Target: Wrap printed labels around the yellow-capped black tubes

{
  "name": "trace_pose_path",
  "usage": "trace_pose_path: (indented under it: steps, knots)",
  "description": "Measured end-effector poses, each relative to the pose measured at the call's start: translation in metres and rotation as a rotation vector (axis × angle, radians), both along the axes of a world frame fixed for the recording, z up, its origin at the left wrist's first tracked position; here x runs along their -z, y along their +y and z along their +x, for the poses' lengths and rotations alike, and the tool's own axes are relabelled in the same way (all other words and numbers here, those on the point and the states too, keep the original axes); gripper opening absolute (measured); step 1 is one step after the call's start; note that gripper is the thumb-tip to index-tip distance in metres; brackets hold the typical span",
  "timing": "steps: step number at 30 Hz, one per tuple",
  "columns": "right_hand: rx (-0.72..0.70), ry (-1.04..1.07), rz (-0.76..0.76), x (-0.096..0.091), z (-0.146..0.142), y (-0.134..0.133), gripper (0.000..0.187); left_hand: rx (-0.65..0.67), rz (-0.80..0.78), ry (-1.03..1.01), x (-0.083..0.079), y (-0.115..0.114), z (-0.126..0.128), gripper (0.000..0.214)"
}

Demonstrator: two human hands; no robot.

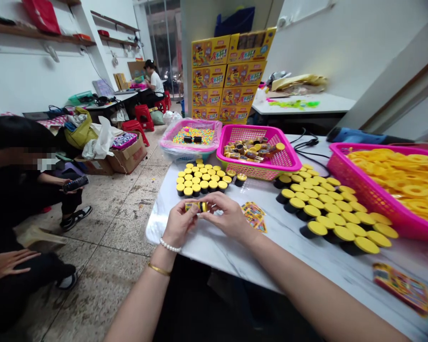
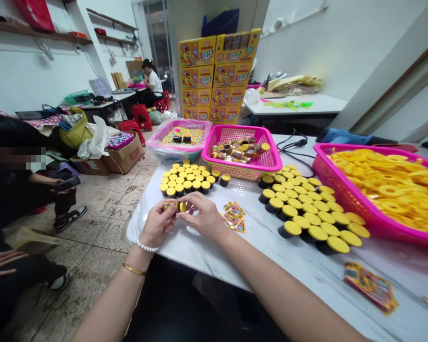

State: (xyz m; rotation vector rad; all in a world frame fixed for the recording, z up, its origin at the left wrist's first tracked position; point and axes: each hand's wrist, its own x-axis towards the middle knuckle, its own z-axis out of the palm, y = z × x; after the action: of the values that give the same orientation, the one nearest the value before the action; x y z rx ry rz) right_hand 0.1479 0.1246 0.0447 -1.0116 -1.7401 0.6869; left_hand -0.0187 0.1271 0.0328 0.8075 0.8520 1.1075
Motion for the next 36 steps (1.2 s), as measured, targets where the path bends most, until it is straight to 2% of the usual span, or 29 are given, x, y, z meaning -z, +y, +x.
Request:
trace_pose_path:
  steps: [4, 9, 13, 16, 19, 21, 22, 24, 25, 27, 29, 33, 36]
  knots:
    - [-0.05, 0.0, -0.036, 0.001, 0.003, 0.004, 0.027, -0.01, 0.027, 0.018, 0.001, 0.0, 0.0, 0.049]
    - [-0.064, -0.044, 0.053, -0.001, 0.009, 0.008, 0.019, 0.013, -0.001, -0.024, -0.002, 0.0, 0.0, 0.054]
    - [-0.079, -0.009, 0.045, -0.002, 0.013, 0.007, 0.02, -0.032, 0.025, 0.011, 0.004, 0.002, 0.001, 0.046]
    - [-0.045, 0.027, -0.075, 0.003, 0.01, 0.007, 0.02, -0.052, 0.13, 0.086, 0.01, 0.003, 0.0, 0.039]
    - [0.006, 0.178, -0.398, 0.012, 0.003, 0.009, 0.026, -0.047, 0.232, 0.214, 0.012, 0.003, 0.0, 0.032]
    - [-0.013, 0.312, -0.589, 0.016, 0.0, 0.012, 0.031, -0.042, 0.247, 0.232, 0.011, 0.002, 0.0, 0.04]
    - [-0.025, 0.365, -0.627, 0.017, 0.0, 0.014, 0.033, -0.04, 0.237, 0.215, 0.01, 0.002, 0.0, 0.05]
    - [-0.028, 0.414, -0.593, 0.017, 0.0, 0.015, 0.034, -0.06, 0.182, 0.152, 0.01, 0.002, 0.001, 0.07]
    - [-0.031, 0.411, -0.548, 0.017, 0.001, 0.015, 0.034, -0.078, 0.147, 0.124, 0.011, 0.003, 0.002, 0.073]
    - [-0.05, 0.374, -0.46, 0.015, 0.002, 0.014, 0.038, -0.093, 0.107, 0.125, 0.012, 0.004, 0.002, 0.063]
    - [-0.065, 0.352, -0.43, 0.014, 0.003, 0.012, 0.046, -0.082, 0.14, 0.2, 0.013, 0.004, 0.002, 0.051]
    - [-0.078, 0.391, -0.613, 0.015, 0.001, 0.01, 0.04, -0.07, 0.26, 0.357, 0.011, 0.001, -0.001, 0.04]
    - [-0.071, 0.456, -0.765, 0.018, -0.002, 0.009, 0.039, -0.029, 0.264, 0.376, 0.008, 0.0, -0.001, 0.039]
